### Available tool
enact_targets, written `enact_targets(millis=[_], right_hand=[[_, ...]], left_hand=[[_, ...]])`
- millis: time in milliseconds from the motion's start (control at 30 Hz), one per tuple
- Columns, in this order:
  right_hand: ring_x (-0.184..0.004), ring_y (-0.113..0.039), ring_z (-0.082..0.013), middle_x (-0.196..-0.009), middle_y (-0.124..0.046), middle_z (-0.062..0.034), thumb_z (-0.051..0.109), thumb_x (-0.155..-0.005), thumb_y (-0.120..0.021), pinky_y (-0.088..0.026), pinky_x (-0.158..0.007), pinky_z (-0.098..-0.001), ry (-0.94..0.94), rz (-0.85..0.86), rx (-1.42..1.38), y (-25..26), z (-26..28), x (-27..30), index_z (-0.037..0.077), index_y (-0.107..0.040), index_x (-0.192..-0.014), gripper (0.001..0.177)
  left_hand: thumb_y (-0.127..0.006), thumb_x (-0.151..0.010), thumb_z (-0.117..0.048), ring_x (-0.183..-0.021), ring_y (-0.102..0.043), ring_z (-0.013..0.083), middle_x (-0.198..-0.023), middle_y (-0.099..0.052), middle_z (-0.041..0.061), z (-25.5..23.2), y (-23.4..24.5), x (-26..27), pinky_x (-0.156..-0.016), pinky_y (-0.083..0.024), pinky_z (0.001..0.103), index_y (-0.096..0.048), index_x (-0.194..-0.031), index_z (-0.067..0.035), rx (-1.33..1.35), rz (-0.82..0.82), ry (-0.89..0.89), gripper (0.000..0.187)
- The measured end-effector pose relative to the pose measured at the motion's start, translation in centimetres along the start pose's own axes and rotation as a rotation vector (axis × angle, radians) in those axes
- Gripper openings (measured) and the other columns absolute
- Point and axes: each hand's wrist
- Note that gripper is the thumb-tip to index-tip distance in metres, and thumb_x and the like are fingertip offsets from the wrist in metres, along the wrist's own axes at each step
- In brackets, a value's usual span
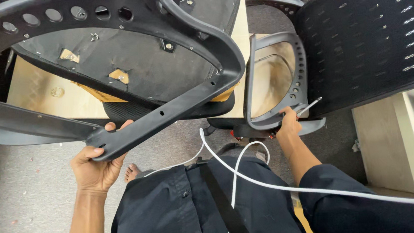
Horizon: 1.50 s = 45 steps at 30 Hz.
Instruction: The person attaches a black plastic chair frame to an office chair base using a screwdriver. They align the frame, insert screws, and tighten them to secure the frame to the base.
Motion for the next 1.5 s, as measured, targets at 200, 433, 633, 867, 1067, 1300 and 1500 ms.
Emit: enact_targets(millis=[200,433,633,867,1067,1300,1500], right_hand=[[-0.07,-0.059,-0.0283,-0.091,-0.061,-0.015,0.015,-0.073,-0.073,-0.045,-0.057,-0.0483,0.012,0.0,0.167,-0.8,0.4,-2.2,0.0,-0.057,-0.102,0.036],[-0.052,-0.05,-0.0232,-0.072,-0.059,-0.0132,0.016,-0.078,-0.075,-0.038,-0.047,-0.0444,-0.014,0.048,0.359,-2.5,0.1,-5.3,0.0,-0.058,-0.09,0.026],[-0.047,-0.049,-0.0213,-0.068,-0.058,-0.0114,0.028,-0.084,-0.08,-0.043,-0.045,-0.0399,-0.034,0.157,0.318,-2.4,-0.8,-7.0,0.004,-0.057,-0.087,0.033],[-0.04,-0.049,-0.0191,-0.072,-0.068,-0.005,0.027,-0.085,-0.078,-0.039,-0.04,-0.0361,0.254,0.141,0.257,-2.3,-0.7,-0.7,-0.001,-0.062,-0.09,0.033],[-0.041,-0.048,-0.0108,-0.07,-0.055,-0.0029,0.032,-0.094,-0.074,-0.038,-0.039,-0.0281,0.575,0.497,0.164,-4.0,1.0,9.2,-0.003,-0.065,-0.101,0.037],[-0.041,-0.047,-0.007,-0.067,-0.05,0.0008,0.042,-0.1,-0.062,-0.035,-0.038,-0.0248,0.637,0.724,0.163,-6.6,2.8,17.2,0.001,-0.067,-0.111,0.043],[-0.044,-0.047,-0.0067,-0.064,-0.05,-0.0017,0.038,-0.102,-0.065,-0.037,-0.042,-0.0242,0.861,0.615,0.372,-6.3,2.5,19.2,-0.003,-0.07,-0.115,0.044]], left_hand=[[-0.053,-0.078,0.004,-0.126,-0.06,0.0546,-0.146,-0.043,0.047,0.6,-0.1,-0.7,-0.096,-0.054,0.046,-0.052,-0.125,0.013,-0.03,-0.042,-0.002,0.048],[-0.054,-0.08,0.002,-0.119,-0.063,0.0548,-0.142,-0.045,0.05,1.2,-0.1,-1.2,-0.093,-0.054,0.044,-0.054,-0.123,0.016,0.029,0.014,-0.024,0.045],[-0.054,-0.079,0.001,-0.124,-0.062,0.054,-0.143,-0.045,0.049,0.1,-0.7,-1.3,-0.097,-0.053,0.046,-0.053,-0.122,0.015,0.014,-0.039,-0.003,0.045],[-0.055,-0.079,0.001,-0.123,-0.062,0.0519,-0.146,-0.044,0.049,-1.1,-1.2,-1.6,-0.097,-0.054,0.045,-0.054,-0.122,0.013,-0.031,-0.065,0.045,0.044],[-0.056,-0.078,0.0,-0.123,-0.063,0.0513,-0.145,-0.045,0.049,-1.8,-1.8,-2.0,-0.095,-0.055,0.043,-0.055,-0.119,0.012,-0.078,-0.094,0.097,0.042],[-0.056,-0.081,-0.003,-0.125,-0.062,0.0503,-0.142,-0.047,0.05,-2.5,-2.4,-3.3,-0.093,-0.055,0.041,-0.06,-0.111,0.014,-0.073,-0.14,0.13,0.034],[-0.059,-0.089,-0.013,-0.142,-0.057,0.0493,-0.134,-0.055,0.03,-3.3,-2.7,-3.6,-0.1,-0.053,0.039,-0.056,-0.097,0.011,-0.162,-0.158,0.095,0.025]])
Point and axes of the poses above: each hand's wrist, its own x-axis away from the middle knuckle, its own y-axis out of the back of the hand, z = x × y
